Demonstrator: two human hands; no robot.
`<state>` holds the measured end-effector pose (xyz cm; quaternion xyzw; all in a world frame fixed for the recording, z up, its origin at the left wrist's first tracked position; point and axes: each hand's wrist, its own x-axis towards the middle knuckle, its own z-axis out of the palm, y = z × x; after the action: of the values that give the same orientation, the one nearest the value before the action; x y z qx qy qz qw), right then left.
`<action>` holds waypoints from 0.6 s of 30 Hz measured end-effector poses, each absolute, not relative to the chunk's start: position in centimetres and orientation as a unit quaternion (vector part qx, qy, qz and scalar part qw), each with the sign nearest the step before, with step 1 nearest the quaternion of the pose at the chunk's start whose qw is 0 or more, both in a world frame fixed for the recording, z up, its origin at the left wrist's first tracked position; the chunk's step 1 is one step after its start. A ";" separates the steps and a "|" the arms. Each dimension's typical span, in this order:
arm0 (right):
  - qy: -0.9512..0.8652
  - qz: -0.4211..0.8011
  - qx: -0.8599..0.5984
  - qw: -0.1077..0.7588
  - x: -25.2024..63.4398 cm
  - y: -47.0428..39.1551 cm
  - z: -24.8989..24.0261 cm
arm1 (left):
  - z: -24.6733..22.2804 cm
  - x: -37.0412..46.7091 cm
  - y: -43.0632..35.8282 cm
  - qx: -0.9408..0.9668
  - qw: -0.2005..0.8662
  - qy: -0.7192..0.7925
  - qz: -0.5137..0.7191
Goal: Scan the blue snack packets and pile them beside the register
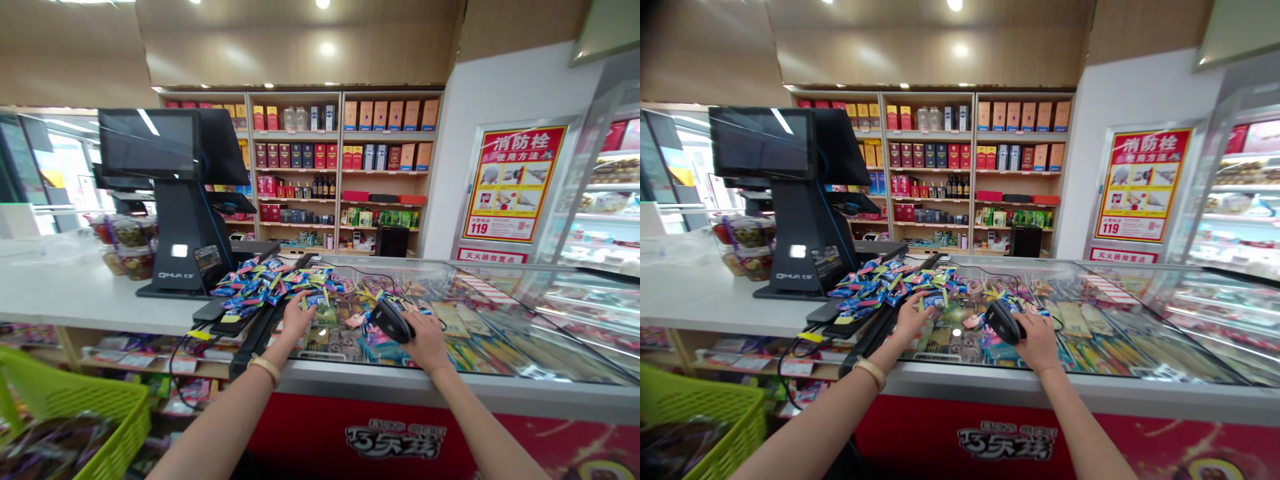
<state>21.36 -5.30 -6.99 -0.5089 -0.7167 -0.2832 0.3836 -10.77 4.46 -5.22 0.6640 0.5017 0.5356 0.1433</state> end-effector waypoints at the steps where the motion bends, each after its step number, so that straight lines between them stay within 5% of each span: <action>1: -0.719 -0.280 -0.508 0.384 21.4 -5.3 -7.0 | -5.5 -10.1 4.3 0.654 0.160 0.500 0.544; 7: -0.731 -0.269 -0.495 0.384 21.3 -5.4 -6.7 | -6.3 -6.4 2.5 0.599 0.257 0.468 0.597; 18: -0.779 -0.237 -0.476 0.334 20.8 -5.8 -6.0 | -5.0 -4.8 0.6 0.631 0.169 0.508 0.562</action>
<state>20.78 -5.83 -6.02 -0.4755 -0.7788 -0.2365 0.3336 -4.82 0.61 -5.02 0.6307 0.5078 0.5621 0.1688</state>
